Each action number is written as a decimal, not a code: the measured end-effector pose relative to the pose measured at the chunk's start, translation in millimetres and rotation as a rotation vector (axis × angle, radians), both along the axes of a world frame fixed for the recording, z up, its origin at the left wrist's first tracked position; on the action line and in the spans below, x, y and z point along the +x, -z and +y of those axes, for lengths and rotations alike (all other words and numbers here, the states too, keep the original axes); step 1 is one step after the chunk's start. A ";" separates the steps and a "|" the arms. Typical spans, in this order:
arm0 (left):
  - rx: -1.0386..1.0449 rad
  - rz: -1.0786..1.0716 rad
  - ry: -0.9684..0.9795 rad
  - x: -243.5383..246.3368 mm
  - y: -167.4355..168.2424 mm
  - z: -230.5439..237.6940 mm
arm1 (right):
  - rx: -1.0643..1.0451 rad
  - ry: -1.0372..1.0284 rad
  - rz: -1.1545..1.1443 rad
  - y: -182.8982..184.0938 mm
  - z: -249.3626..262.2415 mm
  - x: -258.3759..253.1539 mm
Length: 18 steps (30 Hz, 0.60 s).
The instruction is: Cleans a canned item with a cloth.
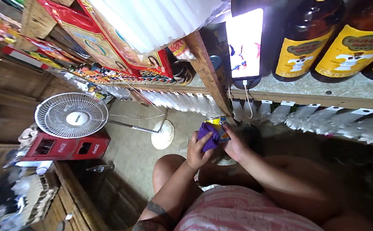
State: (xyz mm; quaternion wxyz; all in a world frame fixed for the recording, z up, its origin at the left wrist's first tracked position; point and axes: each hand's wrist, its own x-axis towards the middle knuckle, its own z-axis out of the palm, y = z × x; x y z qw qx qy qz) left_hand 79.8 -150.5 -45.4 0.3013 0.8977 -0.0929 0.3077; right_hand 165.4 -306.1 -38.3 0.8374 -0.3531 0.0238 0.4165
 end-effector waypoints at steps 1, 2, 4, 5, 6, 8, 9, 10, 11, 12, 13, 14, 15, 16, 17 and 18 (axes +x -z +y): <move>0.010 -0.001 -0.001 -0.4 -0.1 0.0 | -0.002 -0.001 -0.002 0.0 0.0 0.0; 0.019 -0.003 -0.003 -0.7 0.0 0.0 | -0.004 -0.003 -0.002 -0.3 -0.1 0.1; 0.025 -0.006 -0.001 -0.4 0.3 0.1 | -0.006 -0.002 0.006 -0.6 -0.1 0.3; 0.023 -0.008 0.000 -0.2 0.5 0.2 | -0.005 -0.003 0.007 -0.7 -0.1 0.4; 0.021 -0.006 0.003 -0.1 0.4 0.3 | -0.004 -0.002 0.007 -0.8 0.1 0.4; 0.008 0.001 0.008 -0.1 0.3 0.5 | 0.006 0.000 -0.002 -0.6 0.1 0.4; 0.004 0.003 0.009 0.0 0.2 0.6 | 0.008 -0.001 -0.006 -0.4 0.1 0.4; 0.002 0.004 0.008 0.1 0.1 0.4 | 0.008 -0.002 -0.008 -0.3 0.0 0.3; -0.001 0.005 0.007 0.2 0.1 0.2 | 0.005 -0.004 -0.012 -0.2 -0.1 0.3; -0.006 0.008 0.004 0.3 0.0 0.0 | 0.001 -0.005 -0.018 -0.2 0.0 0.3; -0.011 0.013 0.000 0.4 -0.2 -0.1 | -0.004 -0.004 -0.024 0.2 0.3 0.4; -0.020 0.016 -0.004 0.6 -0.1 -0.2 | -0.005 -0.003 -0.034 1.2 0.7 0.7; -0.031 0.019 -0.005 0.8 0.3 -0.1 | -0.002 -0.002 -0.042 2.8 1.1 0.8; -0.043 0.023 -0.006 1.0 0.8 0.2 | 0.001 0.000 -0.046 3.7 1.2 0.7; -0.061 0.032 -0.007 1.0 1.3 0.3 | 0.004 0.004 -0.051 3.6 1.2 0.3; -0.100 0.050 -0.005 0.9 1.9 0.1 | 0.006 0.012 -0.062 2.9 1.1 -0.2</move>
